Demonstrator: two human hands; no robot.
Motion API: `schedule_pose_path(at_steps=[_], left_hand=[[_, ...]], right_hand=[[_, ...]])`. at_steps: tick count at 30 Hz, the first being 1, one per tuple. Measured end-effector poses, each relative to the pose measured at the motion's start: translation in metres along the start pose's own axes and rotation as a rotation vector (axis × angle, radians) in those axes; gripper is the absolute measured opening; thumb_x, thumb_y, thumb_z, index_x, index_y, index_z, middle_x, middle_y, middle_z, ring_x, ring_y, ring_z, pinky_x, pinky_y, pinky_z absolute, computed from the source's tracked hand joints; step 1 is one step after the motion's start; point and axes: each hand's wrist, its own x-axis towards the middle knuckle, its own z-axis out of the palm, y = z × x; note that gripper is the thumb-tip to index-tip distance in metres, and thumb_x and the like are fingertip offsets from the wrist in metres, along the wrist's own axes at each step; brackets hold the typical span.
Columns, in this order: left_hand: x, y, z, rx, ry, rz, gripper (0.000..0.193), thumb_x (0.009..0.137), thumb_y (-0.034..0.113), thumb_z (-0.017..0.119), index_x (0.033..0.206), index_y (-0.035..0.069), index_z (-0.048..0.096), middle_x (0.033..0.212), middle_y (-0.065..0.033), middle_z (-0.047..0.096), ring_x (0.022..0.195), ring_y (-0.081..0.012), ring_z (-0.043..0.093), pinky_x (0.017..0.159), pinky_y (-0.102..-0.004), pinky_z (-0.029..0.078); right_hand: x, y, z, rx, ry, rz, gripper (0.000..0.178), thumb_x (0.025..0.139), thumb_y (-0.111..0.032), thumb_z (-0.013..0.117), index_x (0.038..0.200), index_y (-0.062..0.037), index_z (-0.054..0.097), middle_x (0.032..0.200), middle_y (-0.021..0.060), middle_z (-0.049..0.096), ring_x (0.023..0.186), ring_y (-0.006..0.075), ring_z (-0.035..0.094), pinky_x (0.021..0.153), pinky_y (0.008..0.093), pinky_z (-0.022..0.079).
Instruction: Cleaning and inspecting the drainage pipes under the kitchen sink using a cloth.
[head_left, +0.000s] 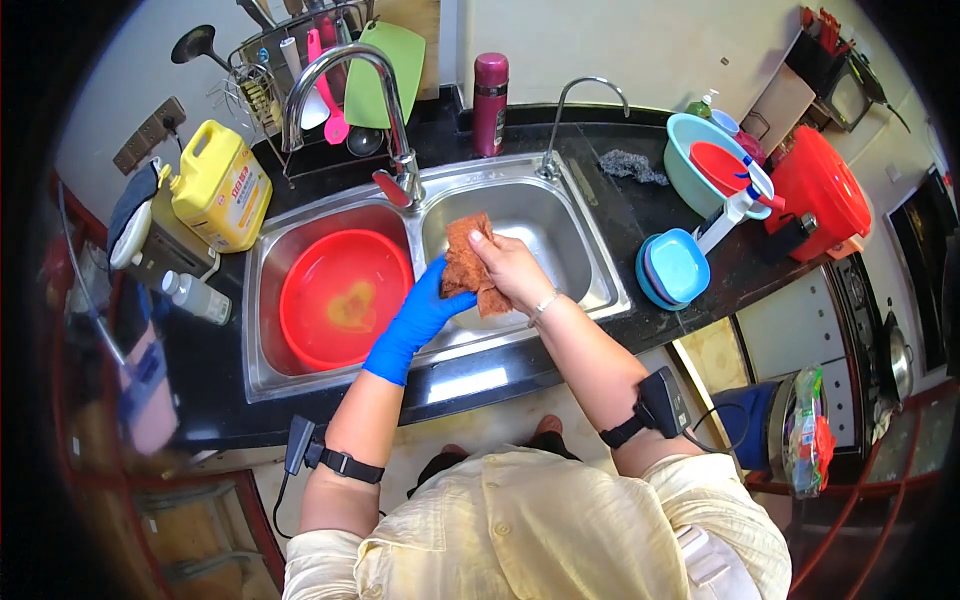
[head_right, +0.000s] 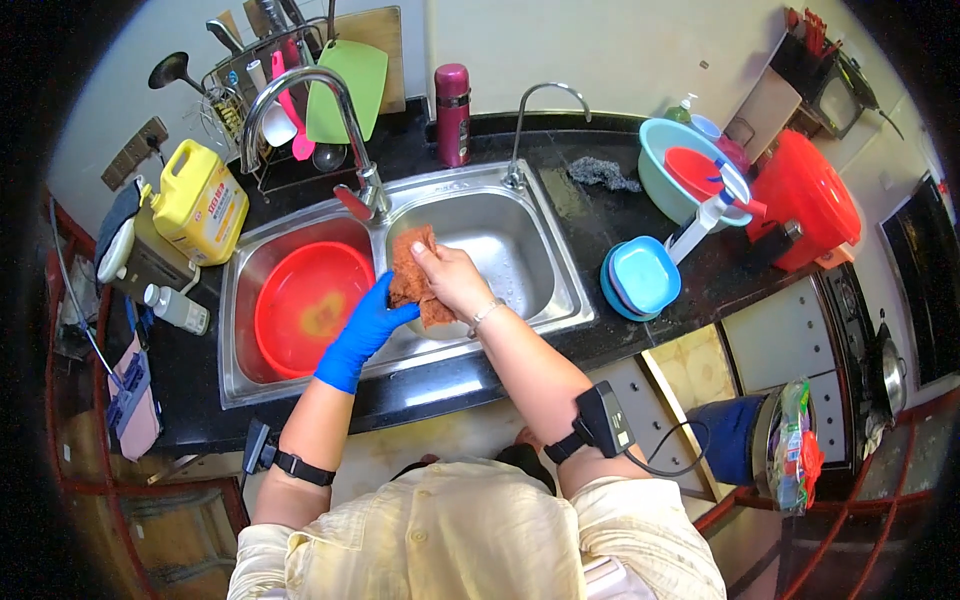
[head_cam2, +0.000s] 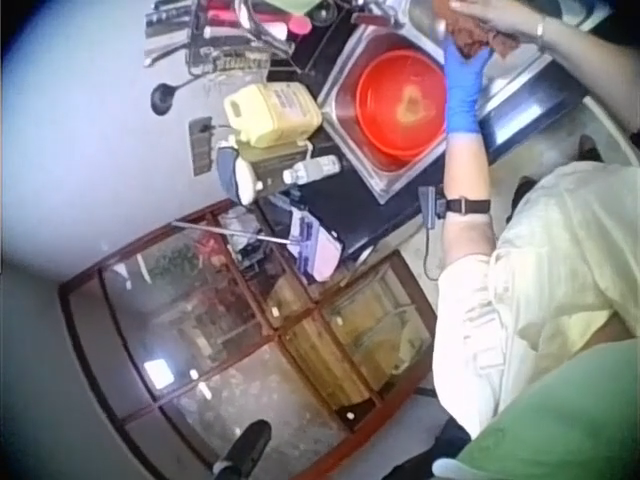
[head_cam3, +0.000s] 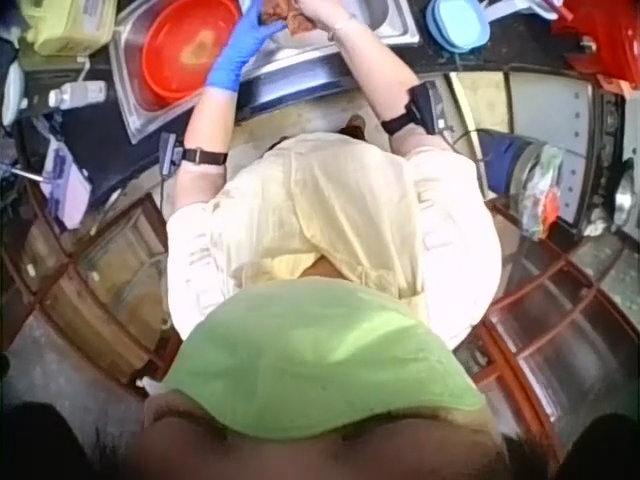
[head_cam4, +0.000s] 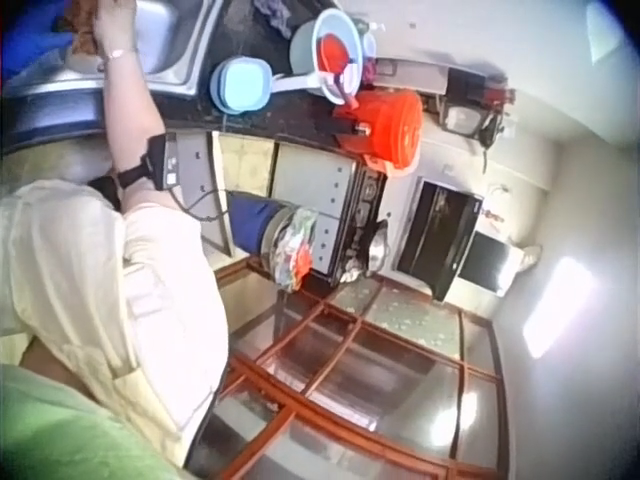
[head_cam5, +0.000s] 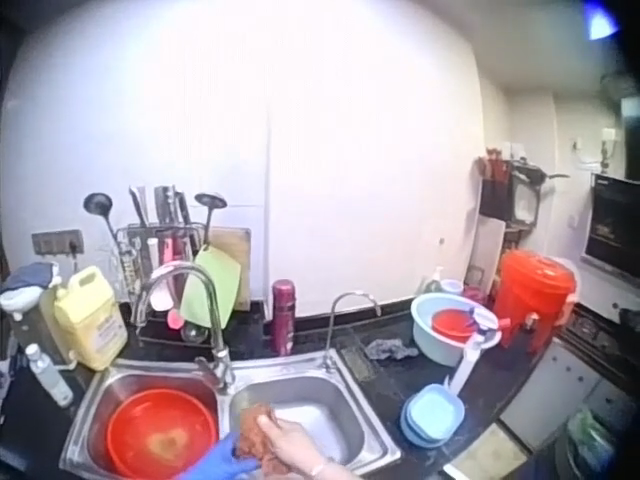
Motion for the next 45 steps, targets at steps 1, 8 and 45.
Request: schedule_pose_path(at_steps=[1,8,45], left_hand=[[0.0,-0.003,-0.002,-0.069,-0.081,-0.088,0.057,0.07,0.02,0.067,0.116,0.003,0.04,0.104,-0.0104,0.052,0.099,-0.0178,0.049,0.083,-0.0292,0.04],[-0.006,-0.007,-0.026,0.346,0.151,-0.074,0.033,0.07,0.02,0.064,0.094,0.001,0.049,0.083,-0.0139,0.058,0.079,-0.0202,0.057,0.068,-0.0319,0.043],[-0.086,-0.072,-0.219,0.428,0.542,-0.134,0.075,0.063,0.016,0.071,0.123,-0.001,0.03,0.12,-0.0186,0.04,0.113,-0.026,0.037,0.093,-0.0338,0.033]], right_hand=[[0.004,0.004,0.004,-0.321,0.146,-0.125,0.04,0.086,-0.03,0.044,0.098,0.0071,0.052,0.083,0.0132,0.06,0.073,0.0164,0.056,0.07,0.0284,0.045],[0.029,0.021,-0.024,-0.305,0.302,-0.233,0.029,0.083,-0.023,0.051,0.087,0.0047,0.059,0.074,0.0068,0.06,0.064,0.0092,0.052,0.06,0.0242,0.043],[0.213,0.167,0.202,-0.319,-0.396,0.389,0.027,0.083,-0.026,0.048,0.095,-0.0024,0.055,0.087,0.0127,0.06,0.078,0.0228,0.059,0.07,0.0329,0.046]])
